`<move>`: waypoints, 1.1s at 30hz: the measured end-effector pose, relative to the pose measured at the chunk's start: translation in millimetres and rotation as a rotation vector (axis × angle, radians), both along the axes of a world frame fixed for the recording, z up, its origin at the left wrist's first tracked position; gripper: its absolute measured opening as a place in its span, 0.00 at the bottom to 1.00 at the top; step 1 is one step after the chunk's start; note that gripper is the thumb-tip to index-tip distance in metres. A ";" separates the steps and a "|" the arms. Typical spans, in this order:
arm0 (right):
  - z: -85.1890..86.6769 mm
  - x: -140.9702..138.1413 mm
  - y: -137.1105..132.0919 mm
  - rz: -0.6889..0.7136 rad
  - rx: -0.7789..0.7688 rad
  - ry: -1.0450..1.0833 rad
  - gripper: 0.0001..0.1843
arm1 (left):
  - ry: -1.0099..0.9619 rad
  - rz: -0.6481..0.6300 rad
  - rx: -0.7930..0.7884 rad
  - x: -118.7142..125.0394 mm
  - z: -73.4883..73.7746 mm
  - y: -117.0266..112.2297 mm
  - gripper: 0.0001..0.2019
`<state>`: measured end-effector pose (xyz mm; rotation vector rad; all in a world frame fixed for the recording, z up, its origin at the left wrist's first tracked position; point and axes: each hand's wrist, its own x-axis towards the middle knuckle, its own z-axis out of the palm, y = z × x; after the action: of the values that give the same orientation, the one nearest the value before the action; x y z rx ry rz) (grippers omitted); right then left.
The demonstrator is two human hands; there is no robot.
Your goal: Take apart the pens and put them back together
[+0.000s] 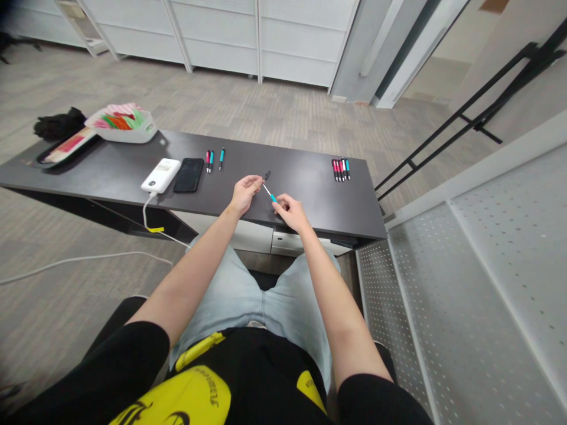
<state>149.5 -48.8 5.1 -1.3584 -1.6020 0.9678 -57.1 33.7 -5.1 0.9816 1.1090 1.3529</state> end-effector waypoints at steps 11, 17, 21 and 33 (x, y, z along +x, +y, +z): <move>-1.3 -0.4 0.8 0.003 0.001 -0.013 0.21 | 0.077 -0.016 0.038 -1.5 -1.5 1.6 0.16; -3.2 -0.6 1.9 0.018 0.030 0.011 0.19 | -0.100 0.008 0.023 -0.2 -5.8 4.8 0.16; -4.6 -0.7 2.3 0.025 0.029 0.005 0.15 | -0.141 -0.008 0.035 1.5 -7.1 5.1 0.19; -2.8 -2.8 3.9 0.007 0.017 0.009 0.11 | -0.058 -0.189 0.103 -1.8 -14.1 1.5 0.20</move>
<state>146.7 -44.9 2.3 -1.3359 -1.6053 0.9612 -58.9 35.2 -19.3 1.0864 0.8874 1.2861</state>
